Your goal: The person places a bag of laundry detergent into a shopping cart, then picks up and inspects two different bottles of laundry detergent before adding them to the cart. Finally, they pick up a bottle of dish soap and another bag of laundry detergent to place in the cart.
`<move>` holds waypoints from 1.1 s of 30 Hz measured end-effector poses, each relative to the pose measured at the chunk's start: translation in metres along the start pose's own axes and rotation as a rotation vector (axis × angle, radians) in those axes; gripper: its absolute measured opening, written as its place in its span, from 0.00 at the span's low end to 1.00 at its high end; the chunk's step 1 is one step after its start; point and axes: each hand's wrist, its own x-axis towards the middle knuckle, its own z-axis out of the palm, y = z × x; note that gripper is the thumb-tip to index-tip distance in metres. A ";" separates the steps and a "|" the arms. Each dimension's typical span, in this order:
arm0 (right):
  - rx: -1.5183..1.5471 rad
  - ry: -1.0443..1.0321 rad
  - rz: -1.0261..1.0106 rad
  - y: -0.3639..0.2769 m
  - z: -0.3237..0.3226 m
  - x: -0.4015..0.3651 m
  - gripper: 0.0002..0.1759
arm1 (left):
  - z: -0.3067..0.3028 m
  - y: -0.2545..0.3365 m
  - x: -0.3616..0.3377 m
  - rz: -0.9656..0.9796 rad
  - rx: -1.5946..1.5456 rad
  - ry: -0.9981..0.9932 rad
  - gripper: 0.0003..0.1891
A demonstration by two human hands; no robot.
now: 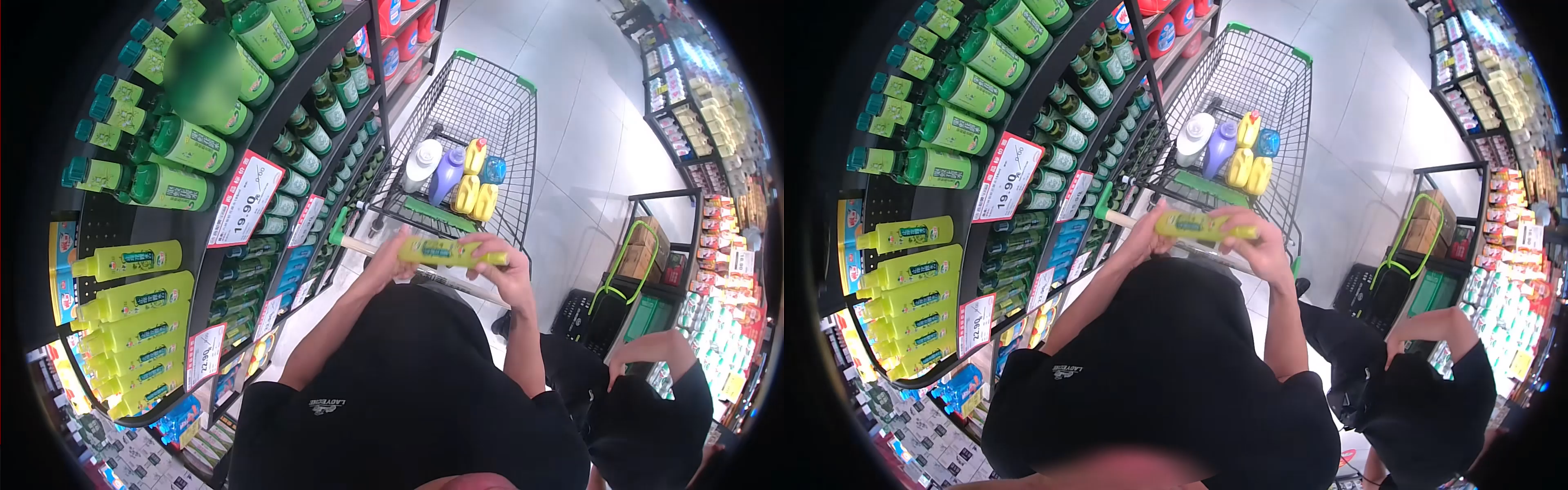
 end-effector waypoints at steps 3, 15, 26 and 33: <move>-0.050 0.197 -0.010 0.004 -0.003 0.018 0.10 | -0.009 -0.007 0.013 0.497 0.662 0.408 0.23; -0.645 0.471 0.175 0.128 -0.112 0.087 0.11 | -0.033 -0.018 0.047 0.454 1.376 0.700 0.19; -0.805 0.261 0.172 0.289 -0.159 0.124 0.13 | 0.003 -0.023 0.059 0.754 1.446 0.496 0.13; -0.854 0.214 0.218 0.338 -0.175 0.141 0.18 | 0.015 -0.024 0.067 0.544 1.451 0.483 0.15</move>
